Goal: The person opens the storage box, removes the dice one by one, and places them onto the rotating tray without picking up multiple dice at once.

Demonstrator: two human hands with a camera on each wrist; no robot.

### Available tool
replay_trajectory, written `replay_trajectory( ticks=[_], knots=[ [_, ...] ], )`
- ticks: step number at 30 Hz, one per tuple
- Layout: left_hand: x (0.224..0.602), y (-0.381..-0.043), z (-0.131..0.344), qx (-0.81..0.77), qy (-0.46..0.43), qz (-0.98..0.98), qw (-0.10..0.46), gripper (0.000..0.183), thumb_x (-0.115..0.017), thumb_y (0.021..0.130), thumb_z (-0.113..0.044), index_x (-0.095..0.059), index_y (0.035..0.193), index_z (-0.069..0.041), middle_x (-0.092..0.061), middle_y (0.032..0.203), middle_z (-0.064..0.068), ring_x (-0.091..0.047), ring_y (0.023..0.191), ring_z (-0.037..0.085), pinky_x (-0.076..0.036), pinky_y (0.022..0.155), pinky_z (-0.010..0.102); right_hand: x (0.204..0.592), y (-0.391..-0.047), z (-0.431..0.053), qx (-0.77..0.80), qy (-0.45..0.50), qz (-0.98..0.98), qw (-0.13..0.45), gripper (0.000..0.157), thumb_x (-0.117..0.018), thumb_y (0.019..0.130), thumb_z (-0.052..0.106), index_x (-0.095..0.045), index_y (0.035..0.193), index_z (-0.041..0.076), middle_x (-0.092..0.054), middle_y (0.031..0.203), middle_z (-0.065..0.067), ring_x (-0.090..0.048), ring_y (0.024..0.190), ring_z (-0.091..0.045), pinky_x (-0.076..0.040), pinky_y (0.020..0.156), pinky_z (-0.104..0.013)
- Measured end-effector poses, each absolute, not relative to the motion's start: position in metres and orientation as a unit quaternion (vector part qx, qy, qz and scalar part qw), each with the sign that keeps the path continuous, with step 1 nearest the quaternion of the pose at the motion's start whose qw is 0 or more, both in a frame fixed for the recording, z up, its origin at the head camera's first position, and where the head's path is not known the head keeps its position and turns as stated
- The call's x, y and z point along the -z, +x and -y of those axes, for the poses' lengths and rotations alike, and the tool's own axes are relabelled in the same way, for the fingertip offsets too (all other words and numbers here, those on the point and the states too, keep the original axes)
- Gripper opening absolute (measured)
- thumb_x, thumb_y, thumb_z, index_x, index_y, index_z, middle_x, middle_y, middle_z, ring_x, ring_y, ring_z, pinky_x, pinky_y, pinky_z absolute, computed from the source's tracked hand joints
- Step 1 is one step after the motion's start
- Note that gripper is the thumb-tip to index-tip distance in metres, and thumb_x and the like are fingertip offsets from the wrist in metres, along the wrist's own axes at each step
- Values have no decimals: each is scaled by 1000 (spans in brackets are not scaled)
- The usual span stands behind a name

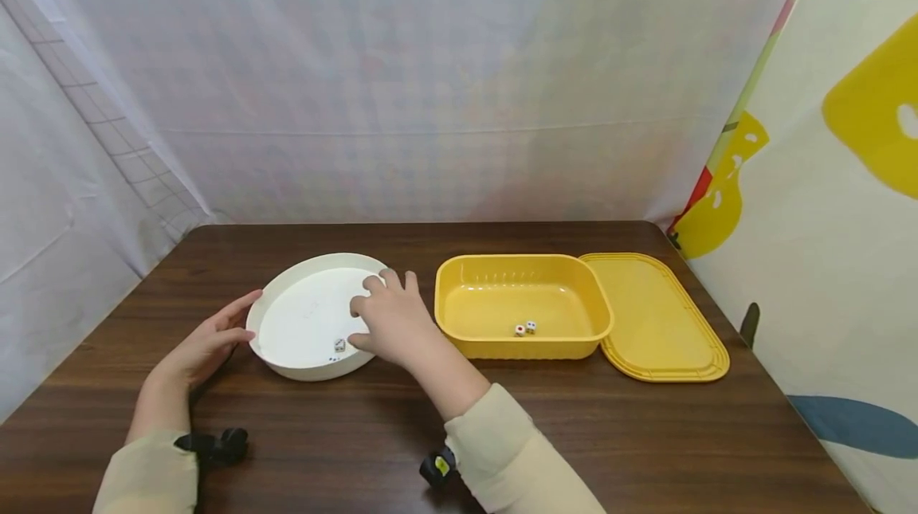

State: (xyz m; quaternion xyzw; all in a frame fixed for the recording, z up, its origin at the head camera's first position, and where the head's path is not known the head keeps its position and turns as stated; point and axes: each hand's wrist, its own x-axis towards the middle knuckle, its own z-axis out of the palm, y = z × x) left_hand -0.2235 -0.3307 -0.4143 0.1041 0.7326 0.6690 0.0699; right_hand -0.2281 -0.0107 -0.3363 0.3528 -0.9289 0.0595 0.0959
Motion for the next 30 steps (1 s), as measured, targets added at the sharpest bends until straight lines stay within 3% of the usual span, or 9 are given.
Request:
replay_trajectory(
  ticks=[7,12,18,30],
  knots=[
    [414,-223,330,-673,103,-729,71,74,-50,89,6,-10,151,4,-9,154,26,-16,134,33,-3,108,51,333,-225,-10,-82,354,926,104,31,-73,81,44,-72,103,21,-54,124,-6,-37,123,-28,-22,101,-56],
    [414,-223,330,-674,104,-728,70,73,-49,89,6,-9,150,5,-10,154,26,-17,134,33,-5,108,48,329,-222,-24,-90,345,928,111,31,-73,81,42,-71,103,20,-55,124,-7,-38,122,-29,-24,101,-58],
    [413,-223,329,-675,103,-727,70,74,-49,88,7,-9,150,6,-10,153,27,-16,134,34,-1,107,52,325,-219,-41,-93,321,937,104,32,-73,82,43,-71,106,22,-53,130,-7,-36,128,-31,-19,105,-59],
    [413,-223,329,-677,98,-726,70,74,-50,88,6,-10,150,6,-8,154,27,-12,135,38,2,107,55,320,-219,-75,-106,311,935,133,27,-75,81,37,-71,101,19,-55,126,-10,-37,125,-33,-23,101,-59]
  ],
)
